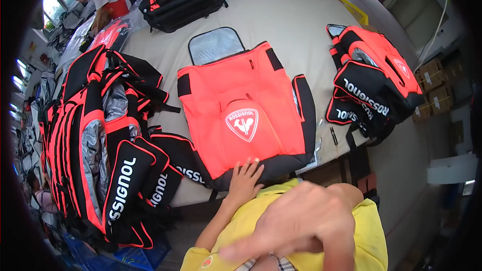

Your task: Checking and packing ski backpacks at a workstation.

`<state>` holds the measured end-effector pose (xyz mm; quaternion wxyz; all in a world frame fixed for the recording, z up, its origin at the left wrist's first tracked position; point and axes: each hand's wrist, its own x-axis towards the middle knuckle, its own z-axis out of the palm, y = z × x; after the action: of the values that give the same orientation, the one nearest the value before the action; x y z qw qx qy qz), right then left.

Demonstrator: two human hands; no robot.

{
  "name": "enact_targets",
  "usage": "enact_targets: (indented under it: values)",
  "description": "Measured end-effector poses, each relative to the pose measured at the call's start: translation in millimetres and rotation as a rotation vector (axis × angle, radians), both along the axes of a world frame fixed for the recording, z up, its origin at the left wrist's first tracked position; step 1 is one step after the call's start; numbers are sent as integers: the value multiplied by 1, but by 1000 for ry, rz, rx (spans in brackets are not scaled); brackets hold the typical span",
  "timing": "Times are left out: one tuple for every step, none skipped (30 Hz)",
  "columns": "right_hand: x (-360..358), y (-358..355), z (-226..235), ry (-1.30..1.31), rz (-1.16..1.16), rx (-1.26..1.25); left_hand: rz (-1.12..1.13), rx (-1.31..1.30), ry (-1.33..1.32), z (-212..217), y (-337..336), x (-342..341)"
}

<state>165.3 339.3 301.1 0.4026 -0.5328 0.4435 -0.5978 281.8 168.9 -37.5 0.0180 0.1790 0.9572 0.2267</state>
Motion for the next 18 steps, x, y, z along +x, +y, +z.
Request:
enact_targets:
  values:
    - [-3,-17,-3,395,-424,-238,-16,76,-45,1,-8,-2]
    - [-11,-14,13,660,-174,592,-29,154,-90,3,-14,-5]
    - [-6,-7,-43,175,-676,-139,212,571,-241,35,-15,-21]
    - [-24,0,-54,315,-696,127,268,461,-98,47,-25,-37]
    - [-41,-1,-74,361,-766,292,307,354,37,54,-35,-58]
    - [-60,-3,-101,366,-810,393,370,285,123,51,-49,-82]
    - [-83,-4,-131,491,-791,513,435,210,204,43,-66,-107]
    - [-109,-5,-163,617,-771,633,463,156,260,34,-81,-134]
    - [-136,-10,-195,624,-789,739,488,99,310,22,-95,-157]
    - [-158,-12,-230,629,-802,847,510,94,293,10,-105,-173]
    - [-172,-3,-279,620,-778,854,566,-139,230,-6,-113,-187]
    - [-187,11,-331,857,-890,983,606,-373,163,-23,-118,-196]
    - [-198,18,-371,1102,-995,1103,612,-377,142,-50,-121,-195]
    - [-192,18,-400,1092,-960,1099,662,-323,68,-80,-124,-182]
    - [-180,24,-424,1085,-1027,1058,711,-263,0,-101,-124,-178]
    - [-176,22,-437,1068,-1092,1019,726,-271,-30,-113,-126,-176]
    - [-185,19,-450,1054,-1059,1023,754,-208,-17,-125,-128,-175]
    - [-187,17,-457,1009,-1069,998,783,-148,-16,-137,-128,-167]
